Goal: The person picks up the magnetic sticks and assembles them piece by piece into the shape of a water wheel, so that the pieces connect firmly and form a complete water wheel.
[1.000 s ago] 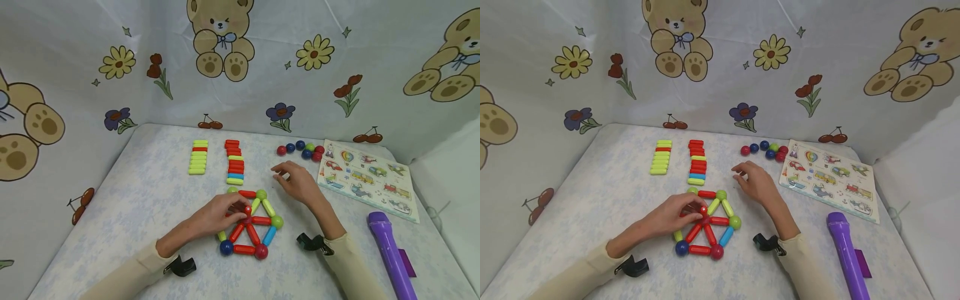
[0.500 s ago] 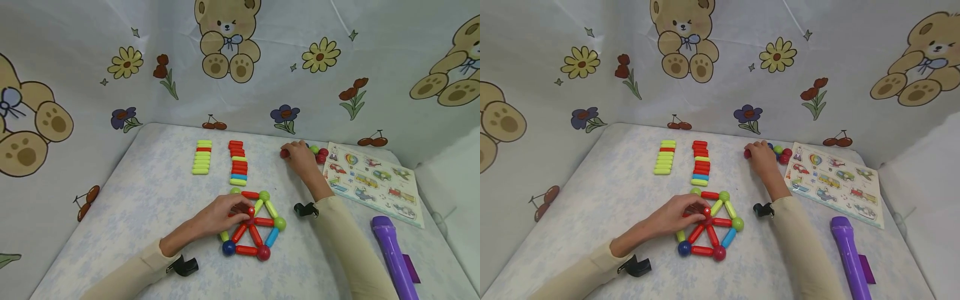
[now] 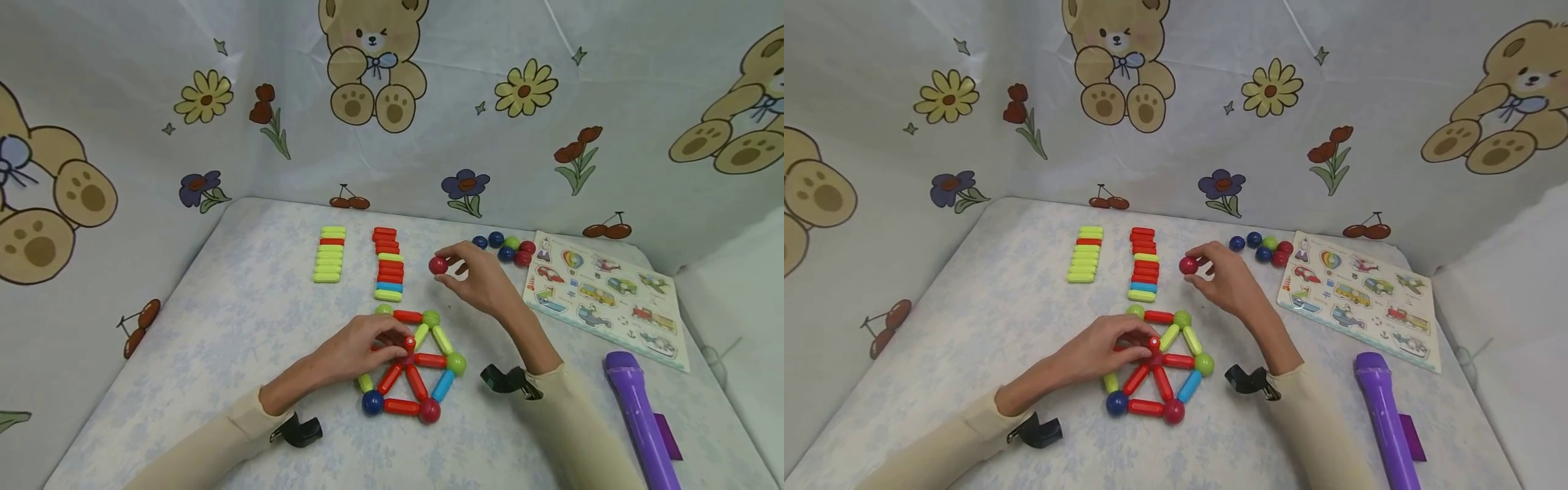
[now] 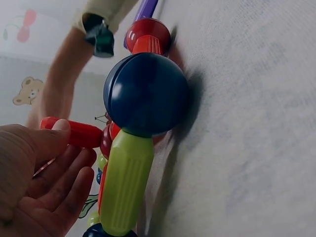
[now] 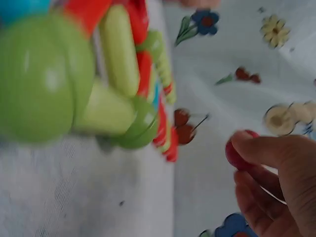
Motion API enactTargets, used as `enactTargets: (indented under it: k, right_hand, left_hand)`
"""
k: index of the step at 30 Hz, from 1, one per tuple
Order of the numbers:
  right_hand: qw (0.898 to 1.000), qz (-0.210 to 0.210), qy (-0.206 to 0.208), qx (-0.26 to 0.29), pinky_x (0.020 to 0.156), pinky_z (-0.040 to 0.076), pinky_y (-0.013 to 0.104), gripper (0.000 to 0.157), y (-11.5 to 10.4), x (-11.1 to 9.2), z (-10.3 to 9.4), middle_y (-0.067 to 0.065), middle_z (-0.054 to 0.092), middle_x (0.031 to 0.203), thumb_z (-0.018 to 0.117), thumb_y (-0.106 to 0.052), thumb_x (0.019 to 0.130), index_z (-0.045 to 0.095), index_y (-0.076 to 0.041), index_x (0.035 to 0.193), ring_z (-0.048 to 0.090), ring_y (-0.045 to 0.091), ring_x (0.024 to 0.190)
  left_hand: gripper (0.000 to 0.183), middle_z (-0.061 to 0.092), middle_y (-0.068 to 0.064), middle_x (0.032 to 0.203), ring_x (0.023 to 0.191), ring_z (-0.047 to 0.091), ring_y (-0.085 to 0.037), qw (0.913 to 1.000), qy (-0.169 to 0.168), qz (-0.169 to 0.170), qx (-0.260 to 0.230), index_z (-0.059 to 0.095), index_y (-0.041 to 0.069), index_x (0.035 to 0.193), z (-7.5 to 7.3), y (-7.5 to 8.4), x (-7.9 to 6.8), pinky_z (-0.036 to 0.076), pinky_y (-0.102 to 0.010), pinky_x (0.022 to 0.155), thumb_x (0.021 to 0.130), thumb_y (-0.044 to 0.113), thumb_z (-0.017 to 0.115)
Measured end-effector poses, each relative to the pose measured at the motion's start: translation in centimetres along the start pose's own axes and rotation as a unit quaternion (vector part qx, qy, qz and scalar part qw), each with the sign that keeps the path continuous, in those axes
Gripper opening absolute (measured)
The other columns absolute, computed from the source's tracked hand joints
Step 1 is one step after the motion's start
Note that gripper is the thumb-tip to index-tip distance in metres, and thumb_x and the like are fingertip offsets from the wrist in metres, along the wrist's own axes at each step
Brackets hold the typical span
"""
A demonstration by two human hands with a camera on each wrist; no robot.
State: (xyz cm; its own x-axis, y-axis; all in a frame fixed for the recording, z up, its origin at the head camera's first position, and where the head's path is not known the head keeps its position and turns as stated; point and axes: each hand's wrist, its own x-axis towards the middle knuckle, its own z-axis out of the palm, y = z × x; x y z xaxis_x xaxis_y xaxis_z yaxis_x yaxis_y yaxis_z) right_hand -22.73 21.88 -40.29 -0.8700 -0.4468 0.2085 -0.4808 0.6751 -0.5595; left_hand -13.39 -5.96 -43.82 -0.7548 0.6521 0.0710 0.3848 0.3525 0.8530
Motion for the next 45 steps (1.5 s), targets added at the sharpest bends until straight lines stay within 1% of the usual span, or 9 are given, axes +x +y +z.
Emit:
enactTargets:
  k: [6, 11, 14, 17, 21, 28, 37, 40, 45]
  right_hand:
    - [0.994, -0.082, -0.047, 0.060, 0.090, 0.063, 0.041, 0.039, -4.1, -2.8, -0.6, -0.001, 0.073, 0.120, 0.089, -0.010, 0.091, 0.073, -0.012, 0.127, 0.069, 0.017, 0.105]
    - [0.988, -0.093, -0.082, 0.095, 0.088, 0.062, 0.032, 0.041, -5.6, -4.3, -0.4, -0.008, 0.073, 0.118, 0.090, -0.011, 0.089, 0.073, -0.016, 0.126, 0.069, 0.013, 0.104]
    - [0.983, -0.088, -0.112, 0.112, 0.088, 0.063, 0.037, 0.042, -6.1, -4.8, -0.2, -0.009, 0.072, 0.120, 0.090, -0.014, 0.089, 0.073, -0.018, 0.127, 0.070, 0.018, 0.104]
    - [0.979, -0.080, -0.141, 0.122, 0.089, 0.063, 0.044, 0.041, -6.4, -5.0, 0.0, -0.009, 0.071, 0.121, 0.089, -0.019, 0.092, 0.072, -0.020, 0.130, 0.068, 0.021, 0.105]
    - [0.976, -0.079, -0.162, 0.122, 0.090, 0.062, 0.047, 0.040, -6.5, -5.1, 0.3, -0.009, 0.071, 0.122, 0.087, -0.024, 0.094, 0.073, -0.020, 0.131, 0.067, 0.017, 0.108]
    - [0.974, -0.073, -0.180, 0.117, 0.087, 0.062, 0.046, 0.039, -6.6, -4.9, 0.7, -0.009, 0.071, 0.121, 0.087, -0.028, 0.094, 0.074, -0.020, 0.130, 0.065, 0.014, 0.109]
    - [0.974, -0.058, -0.184, 0.115, 0.083, 0.061, 0.048, 0.039, -6.7, -4.8, 0.7, -0.009, 0.071, 0.118, 0.088, -0.025, 0.093, 0.075, -0.019, 0.129, 0.067, 0.026, 0.106]
    - [0.975, -0.056, -0.184, 0.114, 0.084, 0.061, 0.048, 0.040, -6.8, -4.9, 0.6, -0.009, 0.071, 0.117, 0.089, -0.023, 0.092, 0.075, -0.018, 0.129, 0.068, 0.027, 0.105]
    - [0.975, -0.054, -0.185, 0.110, 0.085, 0.061, 0.047, 0.041, -6.8, -4.9, 0.6, -0.008, 0.071, 0.117, 0.088, -0.022, 0.093, 0.075, -0.015, 0.130, 0.068, 0.024, 0.106]
  left_hand:
    - [0.031, 0.076, 0.002, 0.116, 0.103, 0.072, -0.007, 0.9999, 0.006, 0.012, 0.002, 0.073, 0.008, 0.129, -0.8, -0.4, 0.0, 0.060, -0.026, 0.093, 0.100, 0.012, 0.079]
    - [0.030, 0.077, -0.002, 0.117, 0.103, 0.073, -0.013, 0.9957, 0.064, 0.010, 0.066, 0.074, 0.007, 0.126, -3.1, -1.4, 0.1, 0.062, -0.034, 0.094, 0.098, 0.011, 0.081]
    - [0.028, 0.077, -0.006, 0.119, 0.106, 0.074, -0.020, 0.9863, 0.121, -0.016, 0.111, 0.075, 0.006, 0.125, -5.1, -2.7, 0.1, 0.062, -0.041, 0.096, 0.097, 0.009, 0.081]
    - [0.027, 0.076, -0.010, 0.119, 0.108, 0.073, -0.026, 0.9697, 0.178, -0.056, 0.158, 0.076, 0.005, 0.124, -6.9, -4.0, -0.1, 0.061, -0.046, 0.096, 0.097, 0.008, 0.081]
    - [0.026, 0.074, -0.013, 0.120, 0.112, 0.071, -0.031, 0.9466, 0.215, -0.104, 0.216, 0.078, 0.003, 0.122, -8.6, -5.7, -0.4, 0.059, -0.050, 0.096, 0.097, 0.008, 0.081]
    - [0.026, 0.074, -0.018, 0.124, 0.118, 0.066, -0.036, 0.9337, 0.194, -0.114, 0.279, 0.079, -0.001, 0.121, -9.5, -7.3, -0.8, 0.057, -0.051, 0.099, 0.095, 0.004, 0.082]
    - [0.029, 0.072, -0.018, 0.112, 0.107, 0.065, -0.035, 0.9219, 0.171, -0.128, 0.323, 0.079, -0.003, 0.118, -9.9, -7.2, -1.4, 0.060, -0.048, 0.086, 0.090, -0.002, 0.085]
    - [0.027, 0.071, -0.016, 0.109, 0.104, 0.066, -0.033, 0.9231, 0.156, -0.129, 0.327, 0.080, -0.001, 0.116, -9.9, -7.0, -1.5, 0.060, -0.047, 0.086, 0.089, -0.003, 0.085]
    - [0.027, 0.070, -0.012, 0.114, 0.105, 0.069, -0.028, 0.9345, 0.116, -0.141, 0.306, 0.080, 0.003, 0.118, -9.7, -6.0, -1.2, 0.060, -0.047, 0.093, 0.092, -0.001, 0.083]
